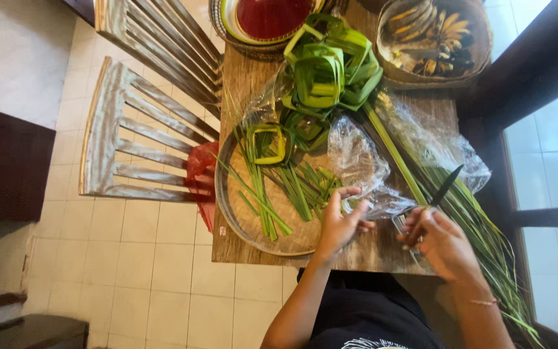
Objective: The person weaves together palm leaves to form a square basket and uses a knife to trim the excess leaf material from the finished structures.
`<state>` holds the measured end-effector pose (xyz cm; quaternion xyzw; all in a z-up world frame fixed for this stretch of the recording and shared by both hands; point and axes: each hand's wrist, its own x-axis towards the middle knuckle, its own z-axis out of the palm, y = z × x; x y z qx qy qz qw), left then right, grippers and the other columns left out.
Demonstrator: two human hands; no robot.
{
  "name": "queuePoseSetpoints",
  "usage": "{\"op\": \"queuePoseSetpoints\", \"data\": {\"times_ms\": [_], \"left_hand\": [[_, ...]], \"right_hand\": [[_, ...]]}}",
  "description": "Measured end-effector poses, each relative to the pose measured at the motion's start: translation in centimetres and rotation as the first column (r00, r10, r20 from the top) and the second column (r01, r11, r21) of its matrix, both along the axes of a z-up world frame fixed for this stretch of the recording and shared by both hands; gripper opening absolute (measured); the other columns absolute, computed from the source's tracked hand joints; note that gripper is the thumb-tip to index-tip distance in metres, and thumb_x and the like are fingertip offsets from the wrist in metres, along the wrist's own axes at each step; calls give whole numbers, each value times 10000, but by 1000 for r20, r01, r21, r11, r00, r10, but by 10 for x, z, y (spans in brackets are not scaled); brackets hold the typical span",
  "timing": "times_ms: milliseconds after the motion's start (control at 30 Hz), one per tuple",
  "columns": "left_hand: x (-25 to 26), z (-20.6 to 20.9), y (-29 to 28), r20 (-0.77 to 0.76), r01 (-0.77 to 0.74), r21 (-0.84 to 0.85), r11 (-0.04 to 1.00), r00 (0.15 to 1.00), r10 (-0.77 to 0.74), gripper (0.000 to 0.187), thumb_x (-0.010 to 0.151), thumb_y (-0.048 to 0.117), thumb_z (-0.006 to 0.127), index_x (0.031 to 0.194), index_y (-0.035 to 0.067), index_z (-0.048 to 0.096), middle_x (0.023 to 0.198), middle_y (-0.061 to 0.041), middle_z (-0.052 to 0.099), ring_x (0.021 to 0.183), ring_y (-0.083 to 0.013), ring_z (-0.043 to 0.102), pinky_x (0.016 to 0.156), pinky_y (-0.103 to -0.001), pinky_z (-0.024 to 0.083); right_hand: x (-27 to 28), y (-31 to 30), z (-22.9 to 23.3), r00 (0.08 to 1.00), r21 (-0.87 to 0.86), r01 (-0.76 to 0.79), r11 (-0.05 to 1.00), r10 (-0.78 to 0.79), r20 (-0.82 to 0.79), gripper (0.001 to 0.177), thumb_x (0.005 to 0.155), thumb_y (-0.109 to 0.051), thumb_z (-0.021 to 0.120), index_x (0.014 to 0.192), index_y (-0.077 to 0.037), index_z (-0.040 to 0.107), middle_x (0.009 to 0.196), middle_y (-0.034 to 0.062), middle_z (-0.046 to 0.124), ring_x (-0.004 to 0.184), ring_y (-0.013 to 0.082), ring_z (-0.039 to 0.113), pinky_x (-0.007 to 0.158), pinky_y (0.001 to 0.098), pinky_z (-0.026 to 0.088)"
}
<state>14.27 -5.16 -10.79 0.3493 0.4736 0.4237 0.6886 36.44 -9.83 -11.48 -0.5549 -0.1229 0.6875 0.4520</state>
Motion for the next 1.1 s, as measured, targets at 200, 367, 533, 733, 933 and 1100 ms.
{"op": "queuePoseSetpoints", "data": {"times_ms": [200,367,533,733,933,1100], "left_hand": [[3,-19,17,101,-90,-30,996,991,92,283,981,156,668,1226,65,560,1276,-96,645,620,-158,703,512,-251,534],[19,-32,29,123,-23,-79,997,992,32,244,992,173,673,1200,73,592,1255,-89,643,668,-153,717,550,-260,546],[28,-43,44,37,24,-180,983,999,-17,220,964,157,664,1160,70,615,1210,-74,673,770,-166,749,627,-268,593],[54,-151,72,107,20,-185,982,994,0,279,954,109,700,1213,64,607,1212,-83,665,1086,-171,682,869,-292,557],[103,-214,111,132,31,-282,959,991,7,384,1003,293,636,1320,84,577,1265,-72,638,1151,-190,622,936,-351,513],[120,-204,183,317,-78,-476,876,914,254,637,1008,640,408,1330,123,597,1257,-60,724,1100,-180,719,977,-375,545]], "right_hand": [[45,57,-89,846,257,-18,966,-122,519,209,1017,-243,682,987,-36,673,871,68,657,750,194,607,658,361,447],[39,116,-164,284,55,-182,982,-1,959,265,889,-300,802,1091,-130,815,949,154,781,829,285,742,772,382,565],[33,142,-168,185,-67,-198,978,105,977,342,808,-397,839,976,-101,795,947,165,747,833,368,725,724,487,546],[37,161,-161,149,-234,-368,900,305,941,419,730,-454,851,928,-91,781,887,176,750,863,378,728,744,478,554],[64,151,-123,280,-80,-403,912,206,938,404,715,-344,895,946,-43,757,774,155,714,685,289,681,639,408,500],[81,125,-79,786,-73,-383,921,366,497,245,726,-185,889,844,-10,765,665,5,681,561,75,546,510,282,384]]}}
